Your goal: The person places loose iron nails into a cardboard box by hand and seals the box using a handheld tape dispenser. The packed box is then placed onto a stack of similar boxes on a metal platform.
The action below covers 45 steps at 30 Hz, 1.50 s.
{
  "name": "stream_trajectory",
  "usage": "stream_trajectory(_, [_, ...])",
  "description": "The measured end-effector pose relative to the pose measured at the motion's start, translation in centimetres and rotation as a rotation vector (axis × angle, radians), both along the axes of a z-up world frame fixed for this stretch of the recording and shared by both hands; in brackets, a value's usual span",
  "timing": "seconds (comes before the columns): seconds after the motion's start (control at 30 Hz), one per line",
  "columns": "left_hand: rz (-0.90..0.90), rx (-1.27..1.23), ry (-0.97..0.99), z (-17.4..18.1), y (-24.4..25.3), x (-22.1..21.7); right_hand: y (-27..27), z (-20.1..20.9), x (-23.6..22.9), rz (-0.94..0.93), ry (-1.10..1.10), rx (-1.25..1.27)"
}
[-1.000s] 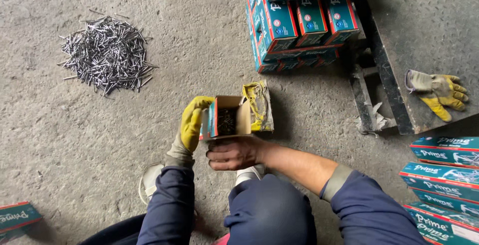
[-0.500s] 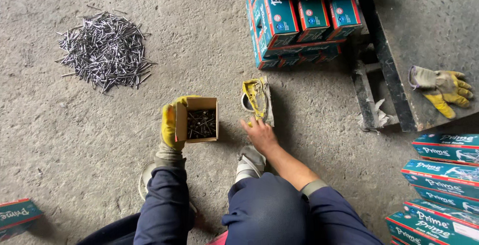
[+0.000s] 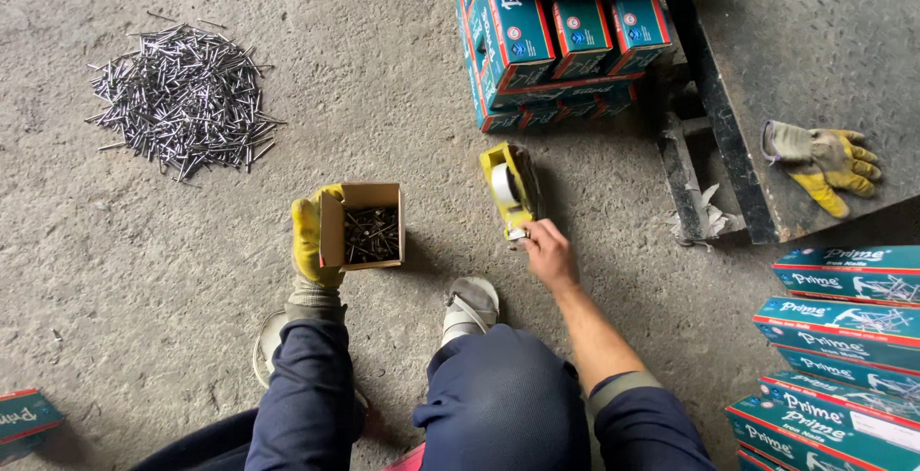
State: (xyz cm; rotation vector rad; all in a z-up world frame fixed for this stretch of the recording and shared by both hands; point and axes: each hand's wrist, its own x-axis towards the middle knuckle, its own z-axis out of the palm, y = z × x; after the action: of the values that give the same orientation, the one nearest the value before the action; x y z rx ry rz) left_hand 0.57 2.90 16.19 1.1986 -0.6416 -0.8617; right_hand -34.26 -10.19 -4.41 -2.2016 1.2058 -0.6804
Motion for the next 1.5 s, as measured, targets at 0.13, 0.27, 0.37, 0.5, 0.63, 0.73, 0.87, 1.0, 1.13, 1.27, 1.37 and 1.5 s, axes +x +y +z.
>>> stream_trajectory(0.13, [0.006, -0.073, 0.036, -2.9, 0.4, 0.6, -1.3, 0.4, -1.0, -0.08, -0.311, 0.332])
stream_trajectory(0.27, [0.046, -0.099, 0.05, -5.6, 0.7, 0.7, -1.3, 0.8, -1.5, -0.104, -0.267, 0.383])
stream_trajectory(0.37, [0.085, -0.143, 0.048, -6.0, 1.2, 0.8, 1.5, 6.2, 2.3, -0.143, 0.039, 0.142])
stream_trajectory(0.5, [0.202, -0.275, 0.13, -3.2, -0.1, -1.8, 5.0, 13.3, 11.5, 0.162, -0.308, 0.233])
stream_trajectory(0.63, [0.159, -0.002, 0.101, -3.8, -0.9, -1.5, 5.3, 16.4, 18.8, 0.278, -0.463, 0.509])
stream_trajectory(0.73, [0.222, 0.092, -0.005, -5.7, -1.4, -1.4, 4.1, 15.9, 18.2, 0.264, -0.59, 0.588])
stream_trajectory(0.87, [0.173, 0.039, -0.083, -1.9, -2.2, -2.0, 4.1, 17.1, 18.7, 0.261, -0.652, 0.443])
stream_trajectory(1.0, [0.12, -0.151, -0.34, -3.9, -2.5, -3.6, 4.9, 15.4, 18.7, 0.102, -0.72, 0.417])
stream_trajectory(1.13, [0.134, -0.135, -0.255, -5.3, -2.3, -4.1, 3.7, 15.7, 17.4, 0.397, -0.667, 0.329])
stream_trajectory(1.27, [0.127, -0.13, -0.106, -6.9, -2.7, -3.2, 1.8, 18.0, 16.5, 0.556, -0.51, 0.205])
stream_trajectory(1.37, [0.097, -0.048, -0.073, -6.1, -2.6, -3.4, 2.2, 17.9, 16.5, 0.592, -0.504, 0.309])
stream_trajectory(1.5, [0.025, -0.096, 0.094, -5.7, -3.9, -4.4, 2.7, 17.4, 17.1, 0.305, -0.603, 0.409])
